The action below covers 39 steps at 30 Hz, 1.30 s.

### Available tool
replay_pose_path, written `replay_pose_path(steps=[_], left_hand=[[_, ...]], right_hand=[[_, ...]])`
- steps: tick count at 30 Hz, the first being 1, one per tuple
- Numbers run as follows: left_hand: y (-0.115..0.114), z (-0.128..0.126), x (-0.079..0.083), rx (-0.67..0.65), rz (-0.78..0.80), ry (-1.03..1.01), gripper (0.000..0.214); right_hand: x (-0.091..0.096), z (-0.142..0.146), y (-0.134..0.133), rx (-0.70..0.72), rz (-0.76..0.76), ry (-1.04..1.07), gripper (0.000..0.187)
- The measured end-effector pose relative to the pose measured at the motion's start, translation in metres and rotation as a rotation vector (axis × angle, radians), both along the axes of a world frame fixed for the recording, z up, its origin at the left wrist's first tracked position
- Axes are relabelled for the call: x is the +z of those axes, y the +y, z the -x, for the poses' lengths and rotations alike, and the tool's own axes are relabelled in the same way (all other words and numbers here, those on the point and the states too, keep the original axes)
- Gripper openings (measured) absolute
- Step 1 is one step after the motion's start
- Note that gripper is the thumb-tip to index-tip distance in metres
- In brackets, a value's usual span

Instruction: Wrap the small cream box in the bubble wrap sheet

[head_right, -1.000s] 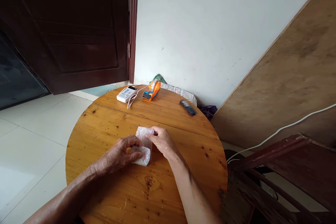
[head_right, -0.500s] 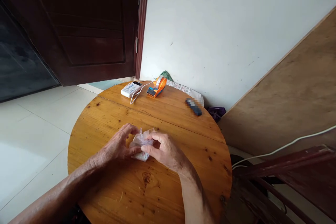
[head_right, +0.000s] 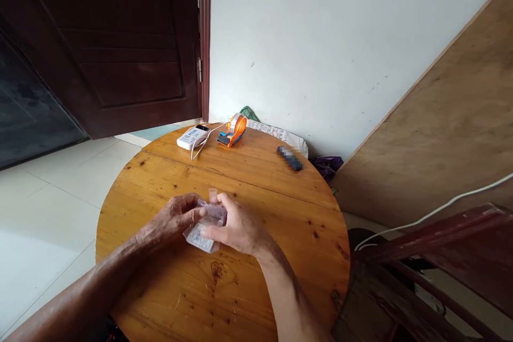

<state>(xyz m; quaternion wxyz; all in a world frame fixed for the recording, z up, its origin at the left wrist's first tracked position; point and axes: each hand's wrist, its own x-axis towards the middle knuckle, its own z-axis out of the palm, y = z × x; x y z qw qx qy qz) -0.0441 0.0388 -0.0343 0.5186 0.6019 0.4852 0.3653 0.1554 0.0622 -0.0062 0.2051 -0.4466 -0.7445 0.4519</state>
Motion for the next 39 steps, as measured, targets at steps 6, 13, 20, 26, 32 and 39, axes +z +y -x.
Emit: replay_pose_path(steps=[6,13,20,26,32,39], left_hand=[[-0.003,-0.004,-0.005,0.056,-0.037,-0.057,0.085],[-0.001,-0.004,-0.015,0.046,-0.148,0.046,0.055],[0.0,-0.006,-0.012,0.045,-0.188,0.122,0.058],[-0.001,-0.006,-0.013,0.016,-0.237,0.119,0.055],[-0.003,-0.006,-0.011,0.022,-0.149,0.187,0.04],[0.0,-0.01,-0.008,0.045,-0.139,0.118,0.039]], right_hand=[[-0.016,-0.001,0.015,-0.106,0.265,0.179,0.074],[-0.022,-0.006,0.018,-0.157,0.115,0.138,0.064],[-0.032,-0.002,0.022,-0.253,0.093,0.204,0.057],[-0.042,0.018,0.032,-0.368,-0.02,0.21,0.047],[-0.043,0.025,0.029,-0.453,-0.134,0.319,0.032],[-0.039,0.022,0.028,-0.453,-0.078,0.457,0.032]])
